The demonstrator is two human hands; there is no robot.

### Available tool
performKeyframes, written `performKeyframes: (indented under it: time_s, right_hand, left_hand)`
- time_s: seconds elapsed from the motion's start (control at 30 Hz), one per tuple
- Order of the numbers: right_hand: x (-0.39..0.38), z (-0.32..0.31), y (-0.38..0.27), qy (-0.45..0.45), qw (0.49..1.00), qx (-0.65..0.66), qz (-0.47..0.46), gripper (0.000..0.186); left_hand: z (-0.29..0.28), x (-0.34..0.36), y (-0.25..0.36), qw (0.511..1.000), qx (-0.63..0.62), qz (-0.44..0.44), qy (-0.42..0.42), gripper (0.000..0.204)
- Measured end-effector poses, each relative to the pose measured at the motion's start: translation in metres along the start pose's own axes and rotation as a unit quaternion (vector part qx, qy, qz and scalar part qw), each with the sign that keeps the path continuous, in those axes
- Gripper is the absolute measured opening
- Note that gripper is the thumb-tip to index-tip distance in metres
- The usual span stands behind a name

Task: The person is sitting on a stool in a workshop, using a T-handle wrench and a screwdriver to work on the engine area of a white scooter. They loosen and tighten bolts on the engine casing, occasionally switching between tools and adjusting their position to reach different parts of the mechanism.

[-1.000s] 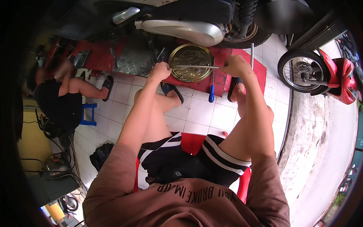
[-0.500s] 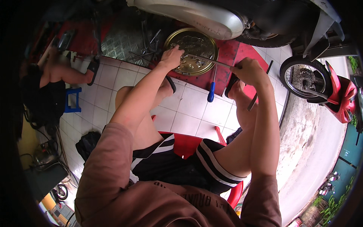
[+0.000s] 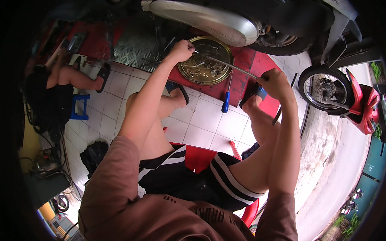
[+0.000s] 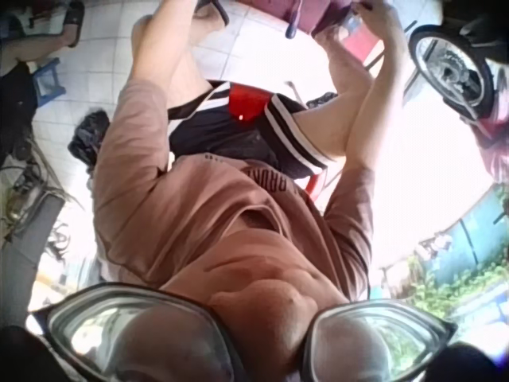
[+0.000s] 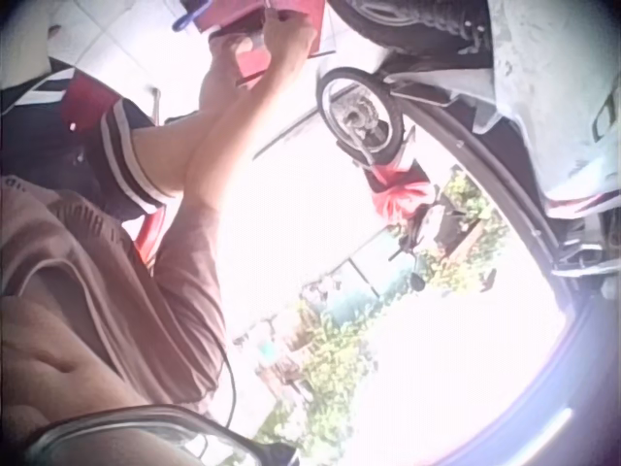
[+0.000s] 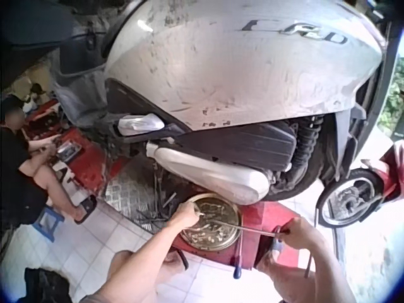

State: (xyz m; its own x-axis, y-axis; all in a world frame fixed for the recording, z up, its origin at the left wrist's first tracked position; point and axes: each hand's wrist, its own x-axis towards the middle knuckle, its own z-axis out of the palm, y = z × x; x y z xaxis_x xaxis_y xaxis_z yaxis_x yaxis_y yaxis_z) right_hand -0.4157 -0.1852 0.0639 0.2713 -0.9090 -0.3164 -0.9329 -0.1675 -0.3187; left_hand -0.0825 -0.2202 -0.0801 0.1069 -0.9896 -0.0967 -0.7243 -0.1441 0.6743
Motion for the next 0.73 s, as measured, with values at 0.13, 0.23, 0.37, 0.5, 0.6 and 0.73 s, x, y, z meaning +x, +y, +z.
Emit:
performKeyframes:
  time_s: [0.13, 0.23, 0.37, 0.5, 0.6, 0.73]
  right_hand:
    - [0.003, 0.005, 0.002, 0.028, 0.998, 0.037, -0.050, 0.022]
    - [0.000, 0.004, 0.000, 0.036, 0.997, 0.047, -0.052, 0.023]
    - [-0.001, 0.003, 0.002, 0.041, 0.997, 0.053, -0.038, 0.025]
    - [-0.005, -0.001, -0.004, 0.045, 0.997, 0.048, -0.031, 0.026]
    - [-0.006, -0.002, -0.005, 0.041, 0.998, 0.043, -0.031, 0.026]
    - [-0.007, -0.001, -0.007, 0.044, 0.997, 0.052, -0.039, 0.026]
  left_hand:
    - [-0.005, 0.004, -0.002, 0.997, -0.082, -0.010, -0.011, 0.018]
    - [-0.008, 0.002, 0.005, 0.983, -0.174, -0.040, -0.050, 0.018]
    - [-0.012, -0.003, 0.017, 0.929, -0.353, -0.081, -0.080, 0.017]
    - [-0.014, -0.001, 0.012, 0.949, -0.300, -0.077, -0.058, 0.018]
    - [-0.013, -0.001, 0.012, 0.951, -0.294, -0.084, -0.048, 0.018]
    - [-0.014, -0.003, 0.016, 0.940, -0.322, -0.093, -0.059, 0.019]
